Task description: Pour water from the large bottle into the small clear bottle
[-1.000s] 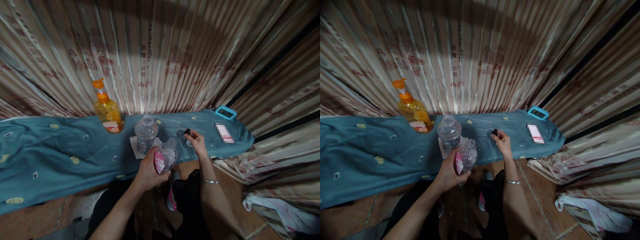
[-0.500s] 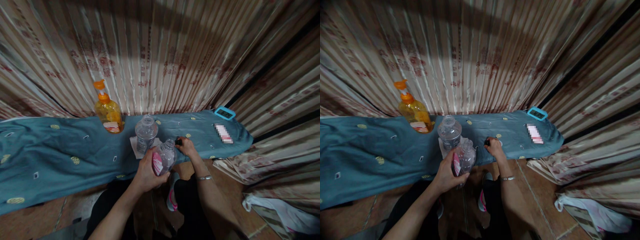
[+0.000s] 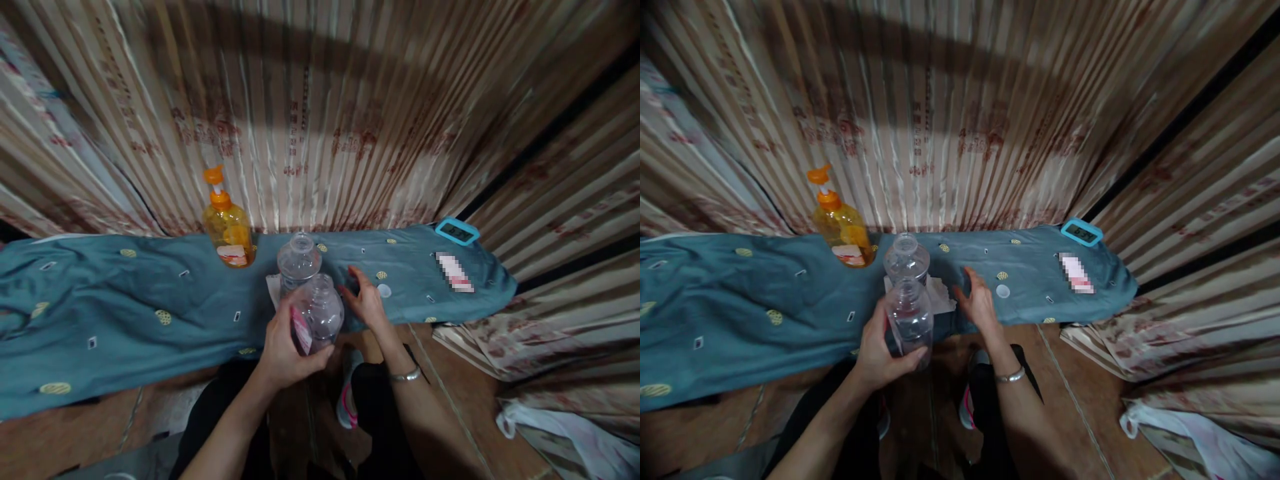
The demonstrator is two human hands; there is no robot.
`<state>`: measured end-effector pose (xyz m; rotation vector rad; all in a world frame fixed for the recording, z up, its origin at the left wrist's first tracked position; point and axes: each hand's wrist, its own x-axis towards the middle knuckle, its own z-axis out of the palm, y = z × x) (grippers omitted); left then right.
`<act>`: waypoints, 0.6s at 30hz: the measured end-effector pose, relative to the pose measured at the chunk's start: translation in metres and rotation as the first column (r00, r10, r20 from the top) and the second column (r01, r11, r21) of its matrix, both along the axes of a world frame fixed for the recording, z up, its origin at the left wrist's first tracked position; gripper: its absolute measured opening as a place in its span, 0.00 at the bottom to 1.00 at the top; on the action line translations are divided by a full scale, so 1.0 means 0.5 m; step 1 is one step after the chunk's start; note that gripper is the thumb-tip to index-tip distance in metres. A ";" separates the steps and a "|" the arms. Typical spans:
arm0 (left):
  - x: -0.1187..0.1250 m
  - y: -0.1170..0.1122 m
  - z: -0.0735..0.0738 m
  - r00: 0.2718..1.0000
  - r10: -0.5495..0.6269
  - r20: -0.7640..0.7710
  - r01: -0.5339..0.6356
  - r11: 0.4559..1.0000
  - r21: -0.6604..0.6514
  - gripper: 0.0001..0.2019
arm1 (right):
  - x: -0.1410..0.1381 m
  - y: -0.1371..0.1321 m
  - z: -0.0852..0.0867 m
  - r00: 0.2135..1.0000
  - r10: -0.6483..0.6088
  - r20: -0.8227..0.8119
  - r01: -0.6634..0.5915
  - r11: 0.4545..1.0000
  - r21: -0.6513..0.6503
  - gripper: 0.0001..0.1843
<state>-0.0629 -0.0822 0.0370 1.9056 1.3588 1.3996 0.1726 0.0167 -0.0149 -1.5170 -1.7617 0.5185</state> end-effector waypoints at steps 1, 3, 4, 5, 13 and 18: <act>-0.011 -0.001 0.005 0.999 0.015 0.035 -0.017 0.999 0.030 0.41 | -0.013 -0.004 0.002 0.998 0.035 -0.042 -0.036 0.999 -0.004 0.33; -0.037 0.000 0.013 0.990 0.086 0.114 -0.093 0.994 0.060 0.37 | -0.040 -0.013 0.006 0.986 0.107 -0.125 -0.110 0.994 -0.017 0.36; -0.050 0.002 0.017 0.979 0.130 0.158 -0.143 0.987 0.074 0.36 | -0.053 -0.018 0.009 0.976 0.142 -0.164 -0.149 0.988 -0.028 0.39; -0.063 0.006 0.021 0.965 0.163 0.206 -0.183 0.980 0.083 0.35 | -0.067 -0.023 0.012 0.965 0.173 -0.199 -0.184 0.982 -0.041 0.41; -0.121 0.092 0.044 0.821 0.438 0.365 -0.500 0.861 0.092 0.40 | -0.170 -0.036 0.022 0.870 0.234 -0.433 -0.317 0.940 -0.128 0.78; -0.116 0.163 0.015 0.803 0.499 0.326 -0.548 0.833 0.074 0.40 | -0.225 -0.026 0.010 0.839 0.169 -0.518 -0.259 0.960 -0.107 0.75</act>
